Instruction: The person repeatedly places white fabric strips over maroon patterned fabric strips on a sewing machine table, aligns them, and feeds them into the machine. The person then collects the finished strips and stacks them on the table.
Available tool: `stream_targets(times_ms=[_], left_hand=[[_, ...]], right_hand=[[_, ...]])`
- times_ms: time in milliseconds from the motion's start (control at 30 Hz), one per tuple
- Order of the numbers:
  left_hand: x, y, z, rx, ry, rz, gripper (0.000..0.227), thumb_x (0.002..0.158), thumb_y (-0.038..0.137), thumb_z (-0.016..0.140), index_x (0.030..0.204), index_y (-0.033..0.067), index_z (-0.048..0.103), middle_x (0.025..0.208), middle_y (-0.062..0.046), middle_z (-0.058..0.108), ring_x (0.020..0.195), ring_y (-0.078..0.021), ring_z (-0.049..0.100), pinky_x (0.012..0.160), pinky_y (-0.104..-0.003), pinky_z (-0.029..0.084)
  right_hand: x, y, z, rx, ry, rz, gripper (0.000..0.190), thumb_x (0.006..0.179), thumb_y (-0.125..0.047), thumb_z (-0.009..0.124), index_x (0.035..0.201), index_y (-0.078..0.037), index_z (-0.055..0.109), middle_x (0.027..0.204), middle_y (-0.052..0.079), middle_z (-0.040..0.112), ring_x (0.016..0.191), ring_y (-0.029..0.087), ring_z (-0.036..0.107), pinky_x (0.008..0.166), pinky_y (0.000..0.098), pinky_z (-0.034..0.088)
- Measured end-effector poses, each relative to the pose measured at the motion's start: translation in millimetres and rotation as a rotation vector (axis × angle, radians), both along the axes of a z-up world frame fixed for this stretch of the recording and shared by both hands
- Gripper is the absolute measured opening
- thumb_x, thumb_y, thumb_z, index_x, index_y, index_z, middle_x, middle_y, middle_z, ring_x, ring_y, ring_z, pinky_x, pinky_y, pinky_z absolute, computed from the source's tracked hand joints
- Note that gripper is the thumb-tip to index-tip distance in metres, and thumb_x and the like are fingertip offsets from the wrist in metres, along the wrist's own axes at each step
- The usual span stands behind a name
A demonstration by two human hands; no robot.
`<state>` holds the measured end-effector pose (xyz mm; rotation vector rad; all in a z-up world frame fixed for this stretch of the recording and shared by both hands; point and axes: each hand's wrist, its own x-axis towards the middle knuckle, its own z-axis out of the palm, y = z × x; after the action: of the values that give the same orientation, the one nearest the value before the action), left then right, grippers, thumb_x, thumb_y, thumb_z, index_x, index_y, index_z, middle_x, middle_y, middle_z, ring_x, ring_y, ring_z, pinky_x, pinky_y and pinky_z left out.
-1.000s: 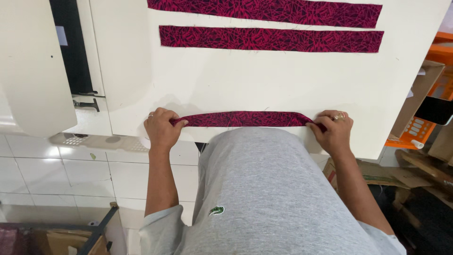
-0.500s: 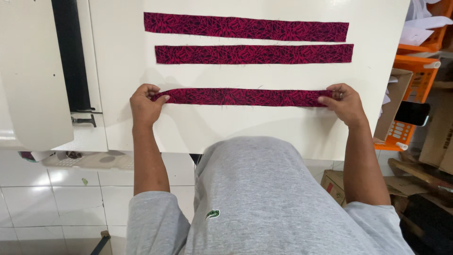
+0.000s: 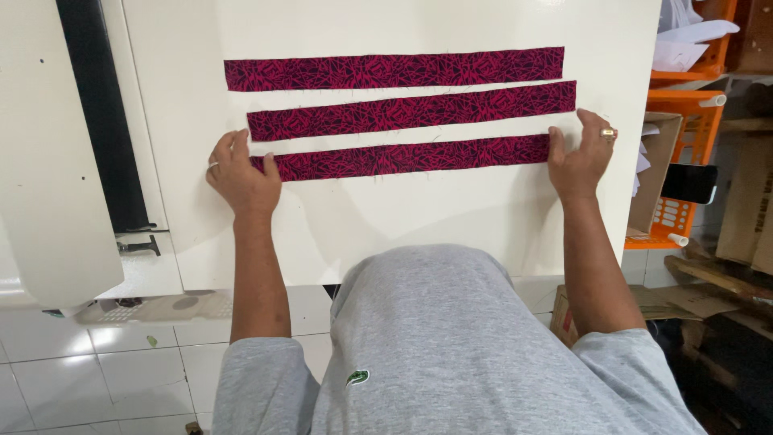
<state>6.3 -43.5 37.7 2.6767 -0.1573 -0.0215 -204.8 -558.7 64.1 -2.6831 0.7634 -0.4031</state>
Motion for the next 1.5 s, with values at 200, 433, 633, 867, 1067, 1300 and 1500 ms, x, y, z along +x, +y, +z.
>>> stream_targets(times_ms=[200,433,633,867,1067,1300,1500], left_hand=[[-4,-65,-13,0.226,0.173,-0.29,0.107,0.091,0.077,0.047,0.158,-0.0042,0.027,0.168,-0.021,0.016,0.154,-0.038,0.013,0.117,-0.069,0.005],[10,-43,-14,0.18,0.151,-0.23,0.102,0.098,0.076,0.044,0.16,-0.0032,0.027,0.171,-0.02,0.014,0.158,-0.0406,0.013,0.119,-0.072,0.001],[45,-61,-9,0.156,0.148,-0.252,0.104,0.096,0.075,0.046,0.16,-0.0045,0.025,0.17,-0.021,0.013,0.157,-0.0387,0.012,0.118,-0.071,0.001],[52,-61,4,0.198,0.218,-0.212,0.1,0.097,0.07,0.049,0.162,-0.0004,0.021,0.172,-0.018,0.01,0.158,-0.0388,0.006,0.122,-0.069,-0.002],[-27,-33,7,0.122,0.218,-0.134,0.109,0.095,0.073,0.049,0.163,-0.0038,0.014,0.171,-0.025,0.003,0.158,-0.0408,0.002,0.118,-0.072,-0.002],[-65,-23,-22,0.194,0.314,-0.115,0.112,0.093,0.078,0.041,0.16,-0.0061,0.011,0.17,-0.024,0.001,0.158,-0.0412,-0.001,0.115,-0.073,-0.007],[-55,-25,-25,0.153,0.257,-0.128,0.112,0.094,0.079,0.041,0.161,-0.0052,0.013,0.171,-0.026,0.001,0.158,-0.0435,-0.002,0.116,-0.073,-0.007]], right_hand=[[33,27,-11,-0.107,0.317,0.188,0.078,0.104,-0.056,0.055,0.158,-0.002,0.04,0.167,0.023,0.027,0.153,0.044,0.016,0.114,0.0712,0.009],[35,52,-1,-0.026,0.463,0.151,0.076,0.104,-0.06,0.045,0.16,-0.01,0.041,0.172,0.016,0.023,0.16,0.037,0.011,0.124,0.0705,0.007],[73,41,1,-0.006,0.362,0.161,0.08,0.104,-0.061,0.043,0.162,-0.006,0.032,0.173,0.021,0.014,0.158,0.041,0.004,0.119,0.0726,0.001],[83,32,-2,0.033,0.433,0.112,0.083,0.105,-0.064,0.039,0.166,-0.01,0.025,0.174,0.016,0.008,0.161,0.039,0.0,0.122,0.0729,-0.002],[7,62,-9,-0.031,0.465,0.198,0.092,0.102,-0.07,0.036,0.167,-0.008,0.019,0.174,0.019,-0.004,0.16,0.04,-0.008,0.118,0.0746,-0.003],[-14,63,-21,0.026,0.56,0.129,0.094,0.099,-0.072,0.036,0.165,-0.007,0.018,0.174,0.016,-0.002,0.16,0.037,-0.008,0.119,0.0749,-0.004],[-11,65,-6,0.025,0.461,0.126,0.093,0.099,-0.069,0.037,0.164,-0.004,0.021,0.173,0.02,0.003,0.158,0.04,-0.006,0.116,0.0761,-0.003]])
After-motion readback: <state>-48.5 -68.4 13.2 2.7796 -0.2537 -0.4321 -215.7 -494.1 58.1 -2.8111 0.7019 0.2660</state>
